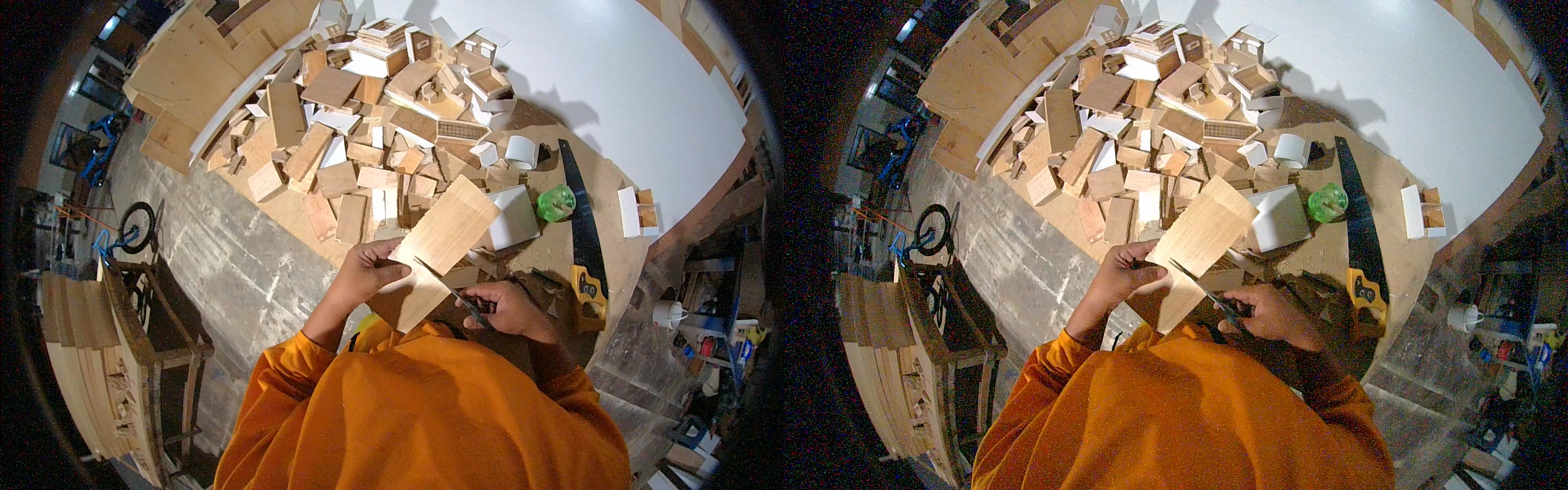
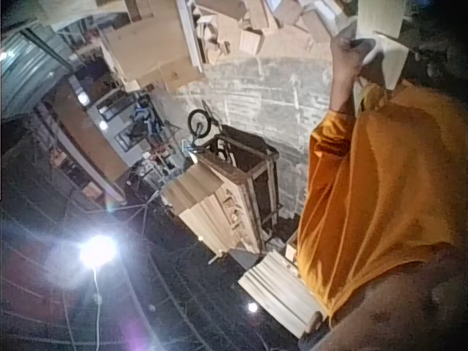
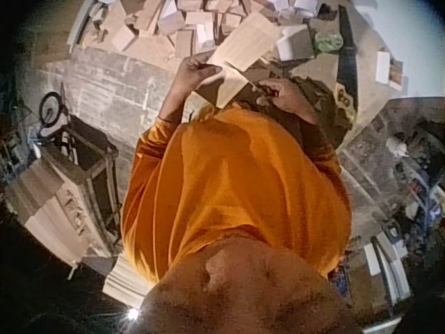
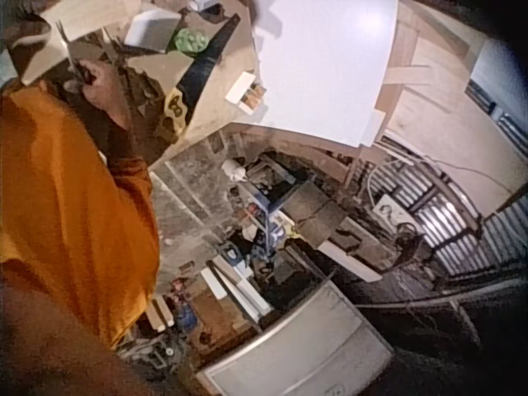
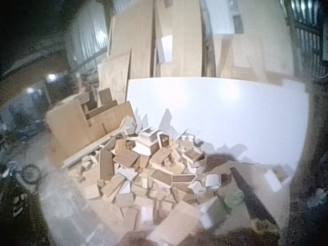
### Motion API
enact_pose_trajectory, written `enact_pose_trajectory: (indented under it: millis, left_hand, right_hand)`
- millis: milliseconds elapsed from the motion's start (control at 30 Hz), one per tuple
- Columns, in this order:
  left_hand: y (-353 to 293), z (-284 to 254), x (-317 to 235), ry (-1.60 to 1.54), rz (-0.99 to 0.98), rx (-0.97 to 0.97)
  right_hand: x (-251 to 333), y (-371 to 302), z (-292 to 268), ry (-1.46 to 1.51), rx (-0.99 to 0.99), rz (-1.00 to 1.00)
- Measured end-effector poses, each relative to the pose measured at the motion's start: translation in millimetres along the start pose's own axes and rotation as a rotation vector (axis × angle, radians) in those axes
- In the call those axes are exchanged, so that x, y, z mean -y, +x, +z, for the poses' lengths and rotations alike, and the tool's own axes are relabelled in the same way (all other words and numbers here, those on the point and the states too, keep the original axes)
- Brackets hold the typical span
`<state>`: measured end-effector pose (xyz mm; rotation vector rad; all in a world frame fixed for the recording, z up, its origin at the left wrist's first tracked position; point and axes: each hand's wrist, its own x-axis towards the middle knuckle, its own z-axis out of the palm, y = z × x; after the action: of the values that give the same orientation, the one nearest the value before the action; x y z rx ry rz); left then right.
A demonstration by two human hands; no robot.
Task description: The person assembles small wooden components for a model or craft, applying glue to pieces and using scissors to cut a thin wooden sheet.
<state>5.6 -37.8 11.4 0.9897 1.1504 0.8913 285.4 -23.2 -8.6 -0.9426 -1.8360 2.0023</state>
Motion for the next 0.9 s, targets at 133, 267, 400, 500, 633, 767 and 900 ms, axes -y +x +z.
enact_pose_trajectory:
  millis: [133, 267, 400, 500, 633, 767, 900]
  left_hand:
    - [1.3, 2.0, -0.9, -0.014, 0.009, 0.012]
    - [3.2, -0.1, 3.0, 0.021, 0.015, 0.031]
    - [4.5, 2.6, 0.7, 0.003, -0.013, 0.057]
    - [5.2, 7.1, 0.4, 0.009, -0.003, 0.079]
    - [8.5, 9.5, 0.3, 0.009, -0.015, 0.052]
    - [9.4, 10.4, -0.8, 0.016, -0.004, 0.05]
    - [12.3, 15.6, -3.3, 0.053, -0.029, 0.118]
  right_hand:
    - [9.5, -0.2, -1.7, -0.122, 0.012, 0.053]
    - [0.4, -1.0, -1.7, -0.152, -0.002, -0.015]
    - [4.5, -3.2, -0.7, -0.098, -0.039, -0.035]
    - [10.4, -1.6, -0.4, -0.149, -0.052, -0.037]
    - [12.7, -1.8, -1.4, -0.177, -0.063, -0.019]
    - [6.3, -2.5, 1.1, -0.156, -0.108, -0.092]
    - [3.5, -0.8, 2.1, -0.166, -0.089, -0.045]
